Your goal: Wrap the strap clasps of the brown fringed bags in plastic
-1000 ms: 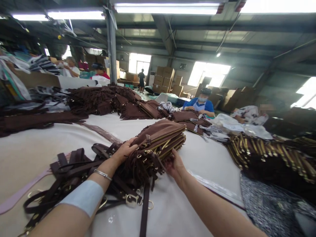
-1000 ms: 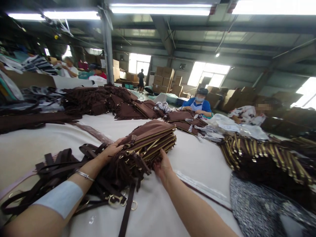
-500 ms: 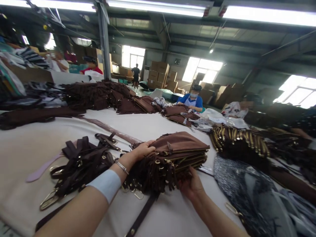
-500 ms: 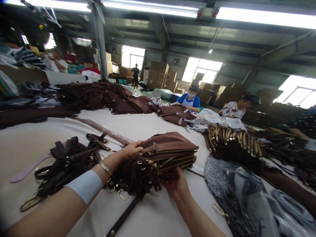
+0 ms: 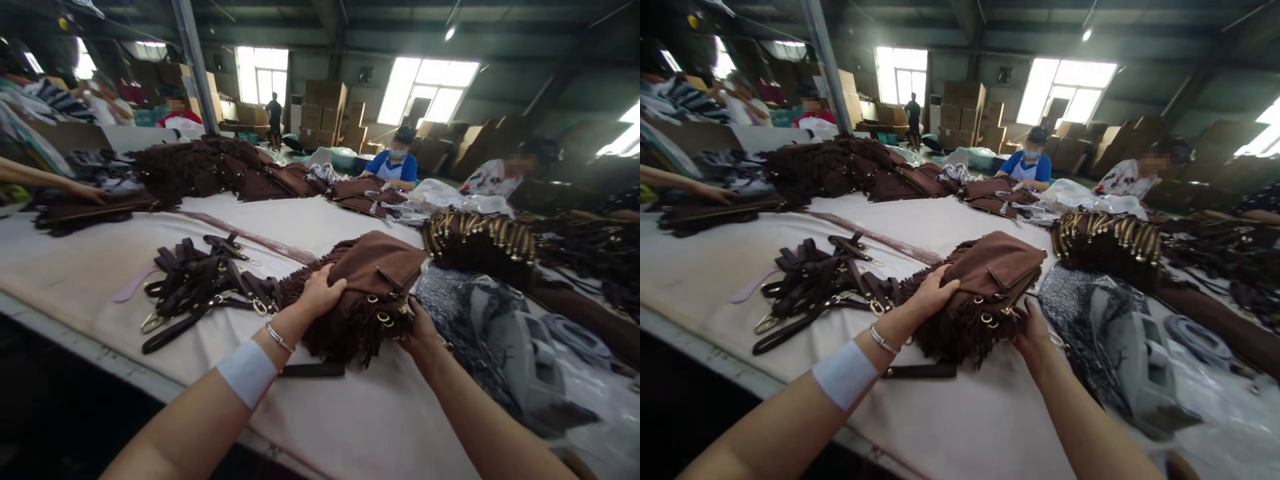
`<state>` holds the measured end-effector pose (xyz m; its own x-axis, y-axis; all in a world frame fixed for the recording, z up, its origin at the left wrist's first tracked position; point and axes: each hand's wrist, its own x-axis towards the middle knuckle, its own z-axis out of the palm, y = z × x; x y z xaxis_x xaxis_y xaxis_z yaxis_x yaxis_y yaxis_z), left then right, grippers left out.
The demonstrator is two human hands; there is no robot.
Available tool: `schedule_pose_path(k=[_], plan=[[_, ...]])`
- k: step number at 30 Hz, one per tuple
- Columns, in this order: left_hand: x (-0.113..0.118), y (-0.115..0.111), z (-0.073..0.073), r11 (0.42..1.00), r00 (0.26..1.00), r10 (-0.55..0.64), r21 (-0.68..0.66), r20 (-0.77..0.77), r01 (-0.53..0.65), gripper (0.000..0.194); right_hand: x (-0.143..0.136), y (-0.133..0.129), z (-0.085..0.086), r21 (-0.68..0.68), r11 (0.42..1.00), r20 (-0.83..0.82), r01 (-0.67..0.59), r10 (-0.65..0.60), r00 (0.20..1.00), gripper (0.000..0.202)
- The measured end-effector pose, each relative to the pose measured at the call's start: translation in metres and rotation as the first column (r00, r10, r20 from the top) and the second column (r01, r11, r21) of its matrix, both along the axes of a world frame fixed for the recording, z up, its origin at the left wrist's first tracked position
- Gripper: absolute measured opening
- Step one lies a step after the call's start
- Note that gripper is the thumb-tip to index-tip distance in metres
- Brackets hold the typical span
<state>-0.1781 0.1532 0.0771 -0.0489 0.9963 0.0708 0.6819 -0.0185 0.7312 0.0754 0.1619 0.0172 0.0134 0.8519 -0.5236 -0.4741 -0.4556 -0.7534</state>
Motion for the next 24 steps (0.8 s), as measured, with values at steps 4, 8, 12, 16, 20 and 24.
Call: schedule_pose_path(k=[4,8,12,16,20,24], plan=[[-0.017,-0.053,-0.004,0.966,0.997,0.038,0.252,0.074,-0.055,0.050,0.027,-0.027,-0.010,0.040,0.996,0.214,0.074,-0.081,0.974,0.021],[-0.046,-0.134,-0.028,0.919,0.989,0.087,0.393,-0.116,-0.034,0.026,0.050,-0.068,-0.002,0.231,0.970,0.493,0.075,-0.183,0.850,0.035],[-0.060,-0.183,-0.057,0.948,0.926,-0.127,0.233,-0.355,0.219,0.022,0.035,-0.096,0.041,0.597,0.751,0.747,-0.282,-0.392,0.537,0.047],[-0.043,-0.193,-0.064,0.961,0.895,-0.102,0.190,-0.435,0.202,0.002,-0.012,-0.103,0.088,0.600,0.450,0.747,-0.661,-0.611,0.263,0.077],[-0.017,-0.201,-0.053,0.915,0.843,-0.314,0.097,-0.436,0.391,0.005,-0.037,-0.090,0.101,0.396,0.350,0.760,-0.849,-0.643,0.090,0.053],[-0.002,-0.209,-0.027,0.808,0.761,-0.508,0.081,-0.403,0.583,0.013,-0.016,-0.068,0.102,0.332,0.151,0.763,-0.931,-0.623,0.171,0.037]])
